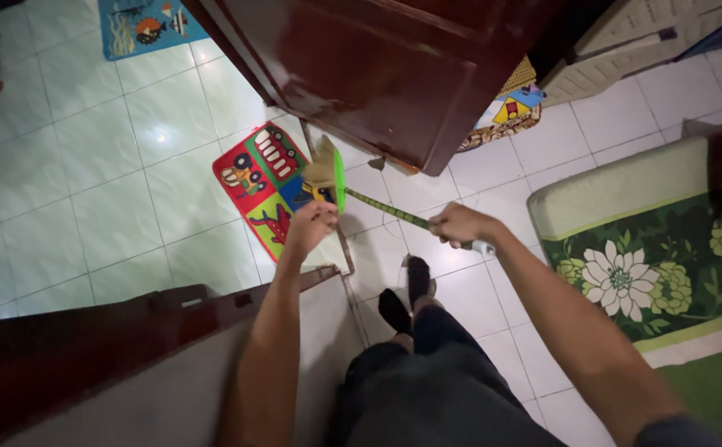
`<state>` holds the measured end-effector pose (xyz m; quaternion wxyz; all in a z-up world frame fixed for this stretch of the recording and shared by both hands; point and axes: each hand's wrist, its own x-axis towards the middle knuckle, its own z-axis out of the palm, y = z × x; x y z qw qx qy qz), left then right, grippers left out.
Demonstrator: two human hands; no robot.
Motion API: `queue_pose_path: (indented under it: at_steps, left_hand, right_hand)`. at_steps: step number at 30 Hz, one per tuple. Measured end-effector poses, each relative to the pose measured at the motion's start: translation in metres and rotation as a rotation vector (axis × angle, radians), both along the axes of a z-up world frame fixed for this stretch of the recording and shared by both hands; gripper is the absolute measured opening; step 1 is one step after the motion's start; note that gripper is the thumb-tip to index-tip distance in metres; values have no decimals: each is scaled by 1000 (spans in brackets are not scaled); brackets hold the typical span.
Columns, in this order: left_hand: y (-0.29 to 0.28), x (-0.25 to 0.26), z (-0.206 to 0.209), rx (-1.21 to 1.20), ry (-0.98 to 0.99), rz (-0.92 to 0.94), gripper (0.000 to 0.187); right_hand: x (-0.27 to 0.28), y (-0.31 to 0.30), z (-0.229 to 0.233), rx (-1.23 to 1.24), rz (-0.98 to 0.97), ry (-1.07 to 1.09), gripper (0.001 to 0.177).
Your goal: Sweeping the floor with a broom in various rooms of a home.
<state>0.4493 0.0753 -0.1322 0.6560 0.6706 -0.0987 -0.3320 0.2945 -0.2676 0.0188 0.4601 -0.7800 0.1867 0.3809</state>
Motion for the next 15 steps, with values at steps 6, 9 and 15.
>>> queue_pose_path:
  at_steps: [6, 9, 15]
  left_hand:
    - [-17, 18, 74, 190, -73, 48, 23]
    - [-16, 36, 64, 135, -24, 121, 22]
    - [-6, 73, 72, 176, 30, 242, 19]
  right_hand:
    - [53, 18, 63, -215, 156, 113, 25]
    - [81, 22, 58, -332, 321, 119, 22]
    - [146, 17, 14, -268, 315, 128, 28]
